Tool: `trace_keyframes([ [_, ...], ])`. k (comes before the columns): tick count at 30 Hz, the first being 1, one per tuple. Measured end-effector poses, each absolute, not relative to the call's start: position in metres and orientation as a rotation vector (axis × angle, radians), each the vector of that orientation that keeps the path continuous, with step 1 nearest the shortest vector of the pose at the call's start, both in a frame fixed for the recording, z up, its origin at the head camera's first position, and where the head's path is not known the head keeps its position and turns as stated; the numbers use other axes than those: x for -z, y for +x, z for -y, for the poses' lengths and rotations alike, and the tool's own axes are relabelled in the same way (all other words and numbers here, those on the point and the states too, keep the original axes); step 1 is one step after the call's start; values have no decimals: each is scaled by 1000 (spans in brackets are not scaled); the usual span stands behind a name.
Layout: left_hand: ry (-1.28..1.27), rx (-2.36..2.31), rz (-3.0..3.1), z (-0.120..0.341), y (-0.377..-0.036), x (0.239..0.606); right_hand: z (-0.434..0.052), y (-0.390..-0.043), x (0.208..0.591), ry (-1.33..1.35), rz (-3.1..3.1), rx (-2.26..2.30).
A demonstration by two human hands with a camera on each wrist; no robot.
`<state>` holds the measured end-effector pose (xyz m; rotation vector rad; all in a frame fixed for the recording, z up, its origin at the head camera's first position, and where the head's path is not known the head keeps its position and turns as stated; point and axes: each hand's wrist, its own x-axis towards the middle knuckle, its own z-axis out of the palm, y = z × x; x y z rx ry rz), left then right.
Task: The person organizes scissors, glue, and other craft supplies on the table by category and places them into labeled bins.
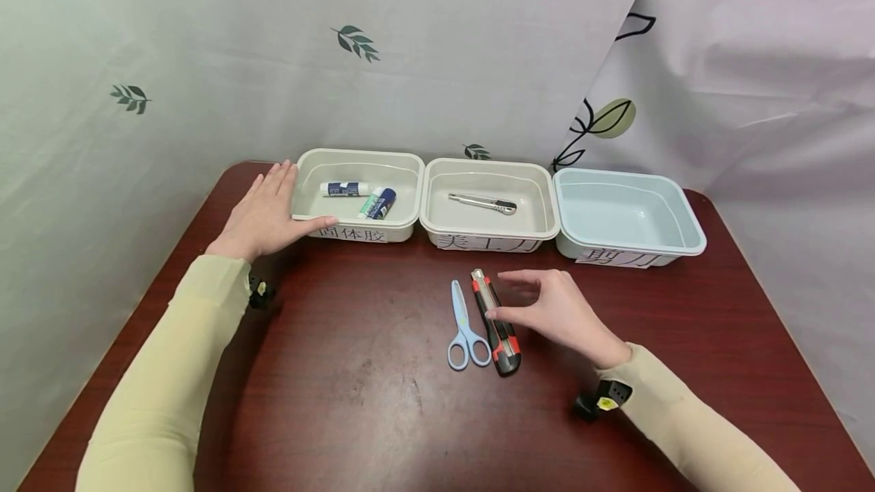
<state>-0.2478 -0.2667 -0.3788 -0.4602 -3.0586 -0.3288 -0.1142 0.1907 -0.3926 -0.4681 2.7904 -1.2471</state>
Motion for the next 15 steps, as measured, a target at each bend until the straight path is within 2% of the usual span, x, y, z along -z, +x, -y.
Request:
trace_keyframes([
  [6, -461, 326, 3060, 267, -248, 379, -188, -111, 405, -462, -2675, 1355],
  [15, -463, 331, 3060, 267, -248, 379, -182, -110, 412, -421, -2728, 1260],
])
